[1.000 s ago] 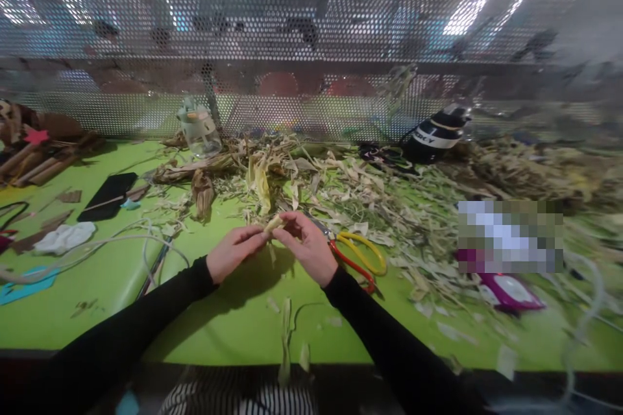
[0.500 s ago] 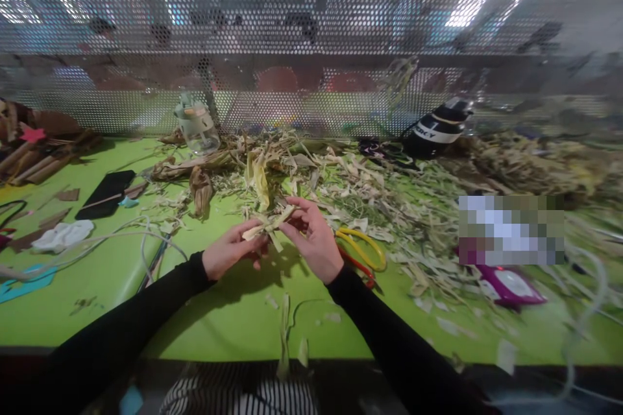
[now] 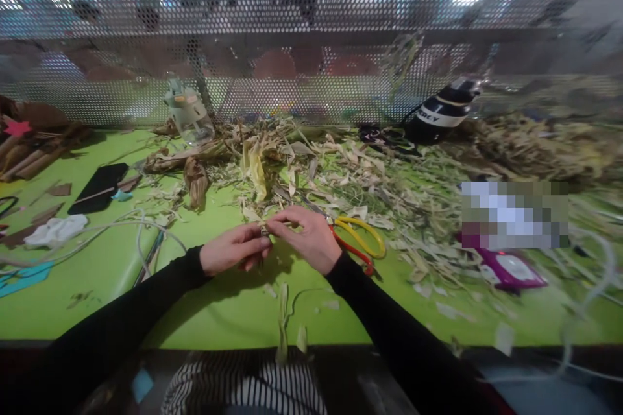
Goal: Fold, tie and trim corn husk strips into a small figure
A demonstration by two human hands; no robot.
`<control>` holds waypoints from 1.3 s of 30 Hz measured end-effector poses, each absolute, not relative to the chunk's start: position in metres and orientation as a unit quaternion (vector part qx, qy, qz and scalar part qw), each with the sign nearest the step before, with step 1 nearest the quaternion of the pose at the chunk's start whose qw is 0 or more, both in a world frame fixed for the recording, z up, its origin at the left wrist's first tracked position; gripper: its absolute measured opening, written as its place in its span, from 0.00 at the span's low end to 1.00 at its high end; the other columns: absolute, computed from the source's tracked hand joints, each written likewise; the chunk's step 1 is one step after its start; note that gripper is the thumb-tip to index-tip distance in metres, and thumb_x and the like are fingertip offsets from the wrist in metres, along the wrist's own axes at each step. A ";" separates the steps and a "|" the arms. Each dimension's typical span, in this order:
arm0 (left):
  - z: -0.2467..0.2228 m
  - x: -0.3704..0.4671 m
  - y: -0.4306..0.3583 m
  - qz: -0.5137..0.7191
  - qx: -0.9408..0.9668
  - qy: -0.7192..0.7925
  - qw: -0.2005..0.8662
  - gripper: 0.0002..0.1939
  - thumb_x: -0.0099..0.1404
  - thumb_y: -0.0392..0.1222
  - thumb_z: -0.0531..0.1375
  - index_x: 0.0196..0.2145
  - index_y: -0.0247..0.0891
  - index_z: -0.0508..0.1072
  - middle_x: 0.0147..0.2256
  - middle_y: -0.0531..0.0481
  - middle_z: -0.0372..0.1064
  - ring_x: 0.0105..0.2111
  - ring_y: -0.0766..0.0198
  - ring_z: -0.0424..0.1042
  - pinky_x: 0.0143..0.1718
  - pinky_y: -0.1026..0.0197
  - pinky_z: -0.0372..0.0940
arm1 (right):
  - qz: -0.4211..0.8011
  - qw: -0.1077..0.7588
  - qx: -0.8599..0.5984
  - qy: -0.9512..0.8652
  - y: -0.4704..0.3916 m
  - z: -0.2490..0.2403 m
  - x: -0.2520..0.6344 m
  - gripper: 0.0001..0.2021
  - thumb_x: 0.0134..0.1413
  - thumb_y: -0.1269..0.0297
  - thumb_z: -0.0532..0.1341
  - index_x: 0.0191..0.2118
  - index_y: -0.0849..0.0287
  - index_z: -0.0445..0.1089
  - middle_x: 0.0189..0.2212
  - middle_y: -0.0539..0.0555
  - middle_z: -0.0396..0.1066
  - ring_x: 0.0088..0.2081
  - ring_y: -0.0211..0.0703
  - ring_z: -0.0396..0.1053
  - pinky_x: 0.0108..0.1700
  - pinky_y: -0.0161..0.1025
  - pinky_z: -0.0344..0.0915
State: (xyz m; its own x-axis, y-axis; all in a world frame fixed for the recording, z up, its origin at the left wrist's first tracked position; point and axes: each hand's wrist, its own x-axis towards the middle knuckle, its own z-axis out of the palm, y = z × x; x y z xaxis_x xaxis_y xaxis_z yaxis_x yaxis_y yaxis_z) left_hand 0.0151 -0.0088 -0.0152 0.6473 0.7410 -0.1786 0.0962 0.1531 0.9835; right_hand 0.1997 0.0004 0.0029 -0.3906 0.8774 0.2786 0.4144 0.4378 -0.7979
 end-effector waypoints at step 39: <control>0.006 0.007 -0.017 0.209 0.727 0.328 0.565 0.18 0.67 0.53 0.45 0.32 0.36 0.64 0.26 0.52 0.62 0.22 0.70 0.57 0.26 0.66 0.56 | 0.507 0.367 -0.394 -0.673 -0.016 0.009 0.191 0.16 0.58 0.48 0.52 0.34 0.57 0.62 0.22 0.46 0.57 0.21 0.32 0.55 0.22 0.32 0.54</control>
